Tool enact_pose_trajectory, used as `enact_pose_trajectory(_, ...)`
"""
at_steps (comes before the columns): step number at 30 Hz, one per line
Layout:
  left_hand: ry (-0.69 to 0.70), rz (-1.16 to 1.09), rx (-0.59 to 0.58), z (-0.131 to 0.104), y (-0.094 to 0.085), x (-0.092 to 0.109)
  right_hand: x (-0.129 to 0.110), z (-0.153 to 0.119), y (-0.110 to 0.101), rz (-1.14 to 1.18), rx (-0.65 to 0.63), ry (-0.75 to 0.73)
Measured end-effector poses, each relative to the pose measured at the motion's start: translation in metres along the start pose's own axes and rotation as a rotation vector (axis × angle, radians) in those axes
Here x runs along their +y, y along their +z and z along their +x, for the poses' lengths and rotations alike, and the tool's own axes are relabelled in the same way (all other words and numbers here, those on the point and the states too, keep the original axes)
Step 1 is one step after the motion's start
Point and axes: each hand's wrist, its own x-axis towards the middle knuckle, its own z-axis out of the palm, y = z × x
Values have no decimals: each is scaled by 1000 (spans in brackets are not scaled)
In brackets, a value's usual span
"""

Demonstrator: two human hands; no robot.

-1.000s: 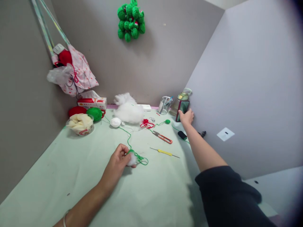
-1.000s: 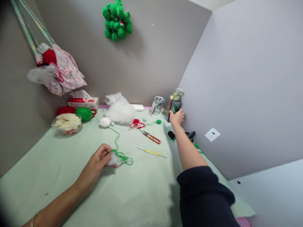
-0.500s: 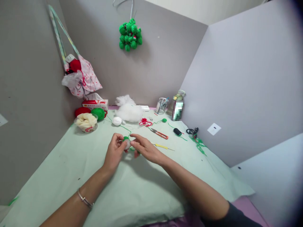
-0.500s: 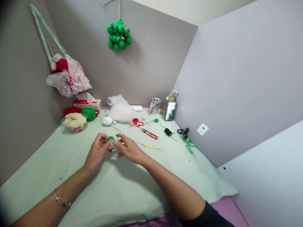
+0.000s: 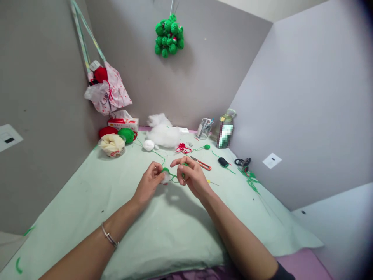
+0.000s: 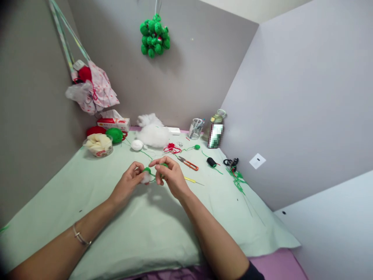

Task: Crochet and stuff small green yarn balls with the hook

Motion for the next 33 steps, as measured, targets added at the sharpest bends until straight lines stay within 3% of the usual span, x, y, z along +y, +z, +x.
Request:
enact_pose_trajectory(12,-42,16,-29,0,0,-13,17,3,4,-395,-108,100)
enact_pose_trajectory(16,-78,18,-51,-1,0,-14,19,2,4,-470,-83,117)
enact_pose_trajectory(21,-103,2,-80,0,0,-8,20,3,5,-484,-15,122)
enact_pose_trajectory(29,-140,-1,-28,5,-7,-9,6,-6,10,-385,-205,42)
enact_pose_trajectory(33,-183,-40,-13,3,-4,-13,9,-7,19,-398,-180,18)
